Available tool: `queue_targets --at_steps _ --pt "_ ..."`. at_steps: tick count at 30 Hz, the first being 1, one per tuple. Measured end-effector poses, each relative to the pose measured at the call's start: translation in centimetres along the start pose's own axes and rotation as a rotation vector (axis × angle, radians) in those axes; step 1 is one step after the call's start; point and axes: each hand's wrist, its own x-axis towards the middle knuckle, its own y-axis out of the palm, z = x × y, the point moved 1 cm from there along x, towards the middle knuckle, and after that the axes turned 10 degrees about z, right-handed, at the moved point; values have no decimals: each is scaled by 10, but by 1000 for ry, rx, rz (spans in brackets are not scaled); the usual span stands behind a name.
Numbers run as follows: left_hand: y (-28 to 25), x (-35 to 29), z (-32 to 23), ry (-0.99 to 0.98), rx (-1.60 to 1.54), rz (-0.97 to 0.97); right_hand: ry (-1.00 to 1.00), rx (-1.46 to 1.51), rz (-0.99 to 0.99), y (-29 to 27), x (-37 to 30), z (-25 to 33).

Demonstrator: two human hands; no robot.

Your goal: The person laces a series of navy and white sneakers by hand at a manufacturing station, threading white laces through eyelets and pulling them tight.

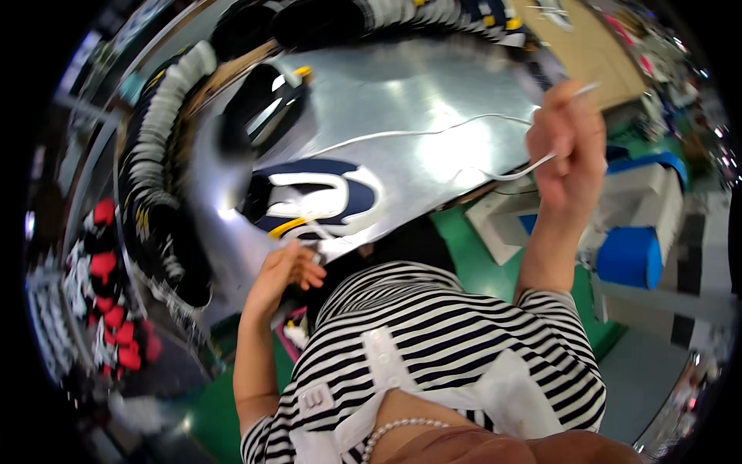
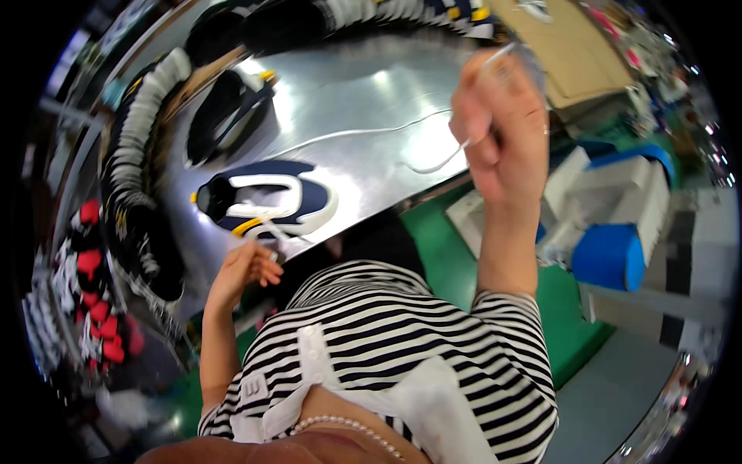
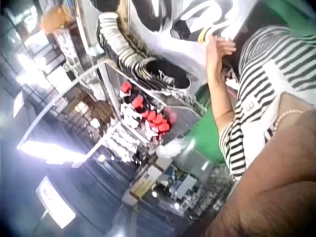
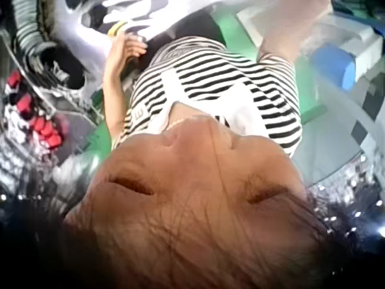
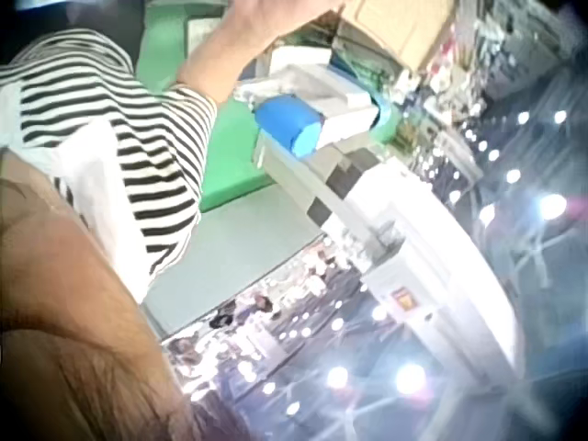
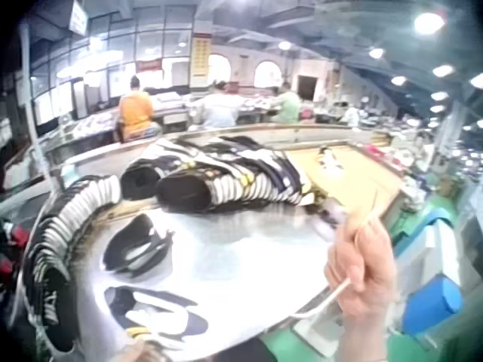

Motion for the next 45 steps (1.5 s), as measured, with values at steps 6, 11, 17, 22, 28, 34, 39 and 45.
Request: queue_targets --at_steps 6,11,17,22,28,34,39,45 --pt "18 -28 -76 580 1078 -629 695 5 14 30 -43 -168" --pt "10 17 -85 65 1272 -463 686 -26 -65 38 -37 -220" --pt "-1 74 -68 -33 -268 209 596 -230 -28 36 -35 -221" --pt "33 68 -60 110 -390 20 498 -375 -69 39 -28 -211" --pt "50 67 -62 304 -407 -126 533 -279 -19 49 -26 -200" --pt "49 58 -58 376 -314 -195 546 -463 37 50 -27 -203" --pt "53 58 -61 470 -205 -315 589 -620 109 55 -22 -192" --pt "54 62 -59 523 -192 -394 564 -652 175 58 -24 -181"
